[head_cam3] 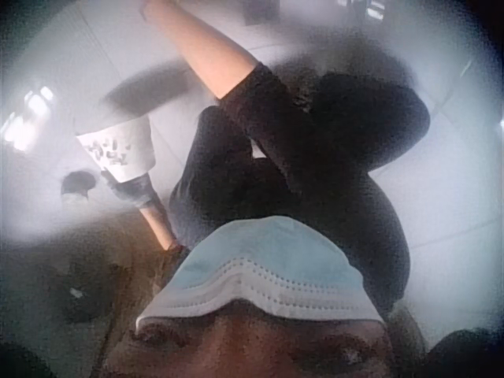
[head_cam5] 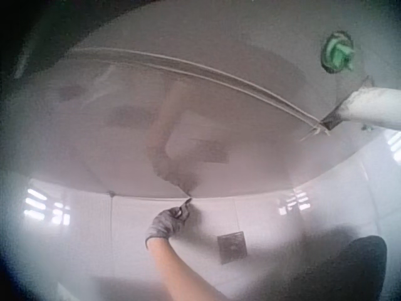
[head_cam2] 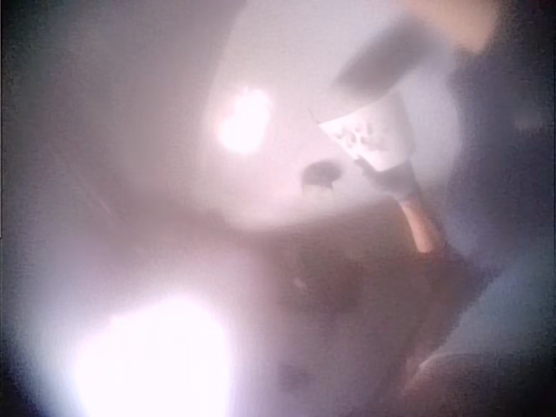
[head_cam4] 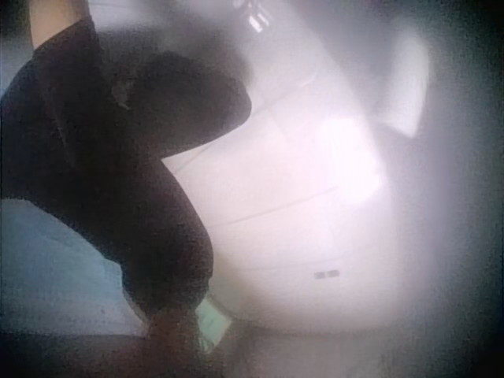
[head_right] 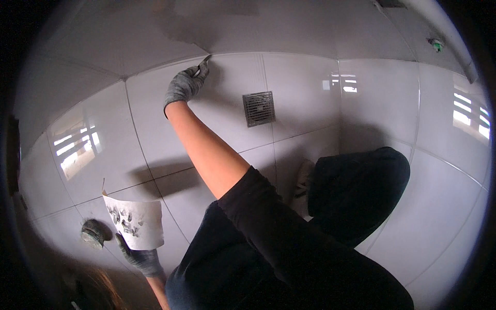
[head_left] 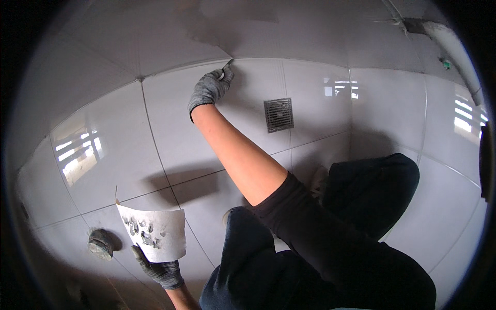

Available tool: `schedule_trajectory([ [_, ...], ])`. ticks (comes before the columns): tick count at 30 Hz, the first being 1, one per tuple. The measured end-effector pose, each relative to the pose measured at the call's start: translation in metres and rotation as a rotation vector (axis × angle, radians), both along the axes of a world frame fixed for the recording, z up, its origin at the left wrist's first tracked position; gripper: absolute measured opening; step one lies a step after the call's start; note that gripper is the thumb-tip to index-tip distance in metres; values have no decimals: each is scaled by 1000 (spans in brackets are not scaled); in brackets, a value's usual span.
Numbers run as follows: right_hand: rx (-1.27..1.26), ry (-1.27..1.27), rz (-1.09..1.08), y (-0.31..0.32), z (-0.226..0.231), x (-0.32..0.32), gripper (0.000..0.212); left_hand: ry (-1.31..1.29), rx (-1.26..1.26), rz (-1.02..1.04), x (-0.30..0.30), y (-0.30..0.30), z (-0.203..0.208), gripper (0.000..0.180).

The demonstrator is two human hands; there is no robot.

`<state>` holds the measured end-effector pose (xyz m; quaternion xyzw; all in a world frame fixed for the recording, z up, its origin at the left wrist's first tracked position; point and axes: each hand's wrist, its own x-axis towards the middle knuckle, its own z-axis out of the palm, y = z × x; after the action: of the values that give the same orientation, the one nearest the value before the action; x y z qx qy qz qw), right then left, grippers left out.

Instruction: The person kneels on a tiled floor and uses a small metal tool to apply gray grout into the joints between white tiles. They repeatedly scoop grout from a paper sheet held in the left hand and press it into the seams, working along multiple tile lines.

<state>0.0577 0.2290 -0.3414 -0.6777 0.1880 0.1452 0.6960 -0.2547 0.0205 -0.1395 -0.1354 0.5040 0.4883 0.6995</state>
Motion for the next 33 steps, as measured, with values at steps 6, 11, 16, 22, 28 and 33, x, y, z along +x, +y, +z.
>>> schedule_trajectory([
  [6, 12, 18, 80, 11, -5, -19, 34, 75, -85, 100, 4, 0, -3, 60],
  [11, -124, -108, 197, 26, -3, -32, 34, 72, -12, 66, 13, -1, -11, 57],
  [16, -148, -85, 253, 40, -1, -55, 33, 92, -39, 95, 10, 0, -15, 57],
  [22, -112, -72, 326, 55, 8, -95, 34, 114, -32, 73, 8, -2, -18, 59],
  [28, -55, 139, 435, 75, 29, -123, 37, 159, -58, 94, 4, -3, -18, 58],
  [33, -69, 124, 440, 85, 20, -133, 36, 204, -43, 56, 2, -1, -17, 57],
])
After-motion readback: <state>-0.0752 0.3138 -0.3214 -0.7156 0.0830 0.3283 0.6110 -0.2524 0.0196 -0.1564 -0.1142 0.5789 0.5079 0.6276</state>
